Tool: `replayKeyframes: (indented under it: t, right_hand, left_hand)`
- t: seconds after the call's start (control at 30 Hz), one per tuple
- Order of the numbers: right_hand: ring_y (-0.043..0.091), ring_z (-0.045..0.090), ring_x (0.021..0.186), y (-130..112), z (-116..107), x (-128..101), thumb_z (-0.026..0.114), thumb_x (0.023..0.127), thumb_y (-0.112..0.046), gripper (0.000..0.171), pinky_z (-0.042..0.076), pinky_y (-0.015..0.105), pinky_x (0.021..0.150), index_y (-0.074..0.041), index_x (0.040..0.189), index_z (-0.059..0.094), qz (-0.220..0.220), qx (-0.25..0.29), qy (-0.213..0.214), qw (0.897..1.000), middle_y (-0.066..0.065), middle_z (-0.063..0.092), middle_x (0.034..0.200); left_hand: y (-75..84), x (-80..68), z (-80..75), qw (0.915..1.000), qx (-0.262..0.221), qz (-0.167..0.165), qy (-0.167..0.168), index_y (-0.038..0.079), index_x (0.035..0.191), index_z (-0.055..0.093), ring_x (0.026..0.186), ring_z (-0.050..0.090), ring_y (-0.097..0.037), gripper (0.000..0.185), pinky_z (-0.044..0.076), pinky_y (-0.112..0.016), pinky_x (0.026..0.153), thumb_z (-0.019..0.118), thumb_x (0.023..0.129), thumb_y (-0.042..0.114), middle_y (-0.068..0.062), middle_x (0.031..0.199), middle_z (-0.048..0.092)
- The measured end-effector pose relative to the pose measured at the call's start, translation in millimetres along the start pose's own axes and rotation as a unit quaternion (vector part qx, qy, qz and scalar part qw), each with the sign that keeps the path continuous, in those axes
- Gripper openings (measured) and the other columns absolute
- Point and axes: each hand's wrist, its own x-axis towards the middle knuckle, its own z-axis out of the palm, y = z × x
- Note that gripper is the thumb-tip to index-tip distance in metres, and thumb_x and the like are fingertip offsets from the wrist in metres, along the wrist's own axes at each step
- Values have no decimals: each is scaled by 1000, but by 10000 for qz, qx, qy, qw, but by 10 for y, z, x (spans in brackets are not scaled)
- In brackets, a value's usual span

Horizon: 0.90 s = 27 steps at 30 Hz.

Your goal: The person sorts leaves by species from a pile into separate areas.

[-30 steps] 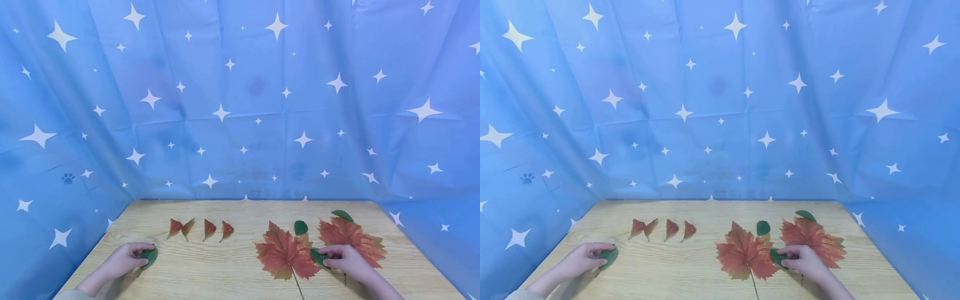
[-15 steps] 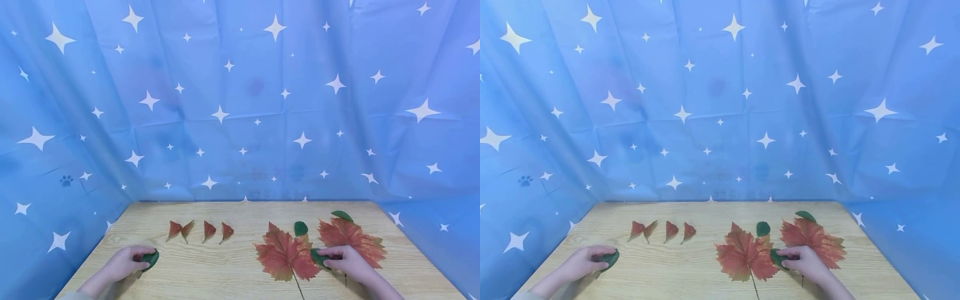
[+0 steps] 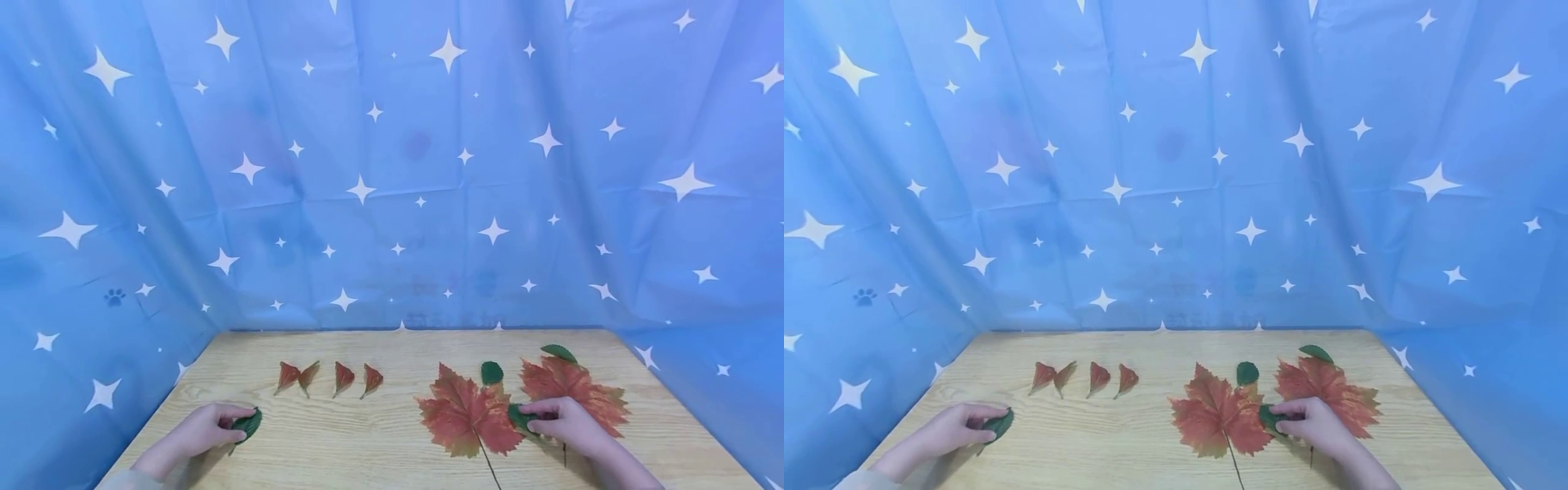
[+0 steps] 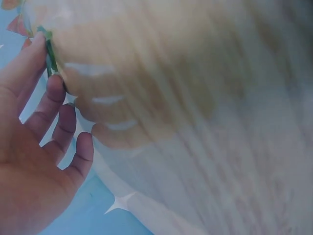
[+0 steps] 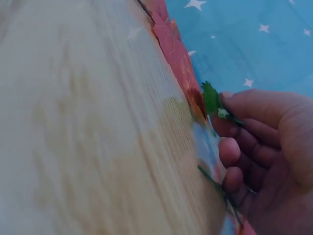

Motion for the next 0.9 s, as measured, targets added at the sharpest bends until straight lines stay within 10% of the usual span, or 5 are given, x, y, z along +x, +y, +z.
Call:
replayKeyframes:
  t: [0.23,0.9]
  right_hand:
    - [8,46,56,-49,-42,-1,66,92,-15,40,45,30,54,9,123,62,-125,161,-160,9997,7,60,77]
    - [16,63,80,-620,16,223,60,97,-21,35,50,34,63,0,124,65,-785,-441,-134,9958,17,68,110]
  left_hand:
    - [47,15,27,9999,37,-112,95,-4,123,64,58,39,-6,45,33,-26,53,74,85,17,3,66,43]
    - [25,-14,11,9992,-351,-166,87,-8,124,61,59,40,-8,45,34,-25,52,73,86,13,1,66,43]
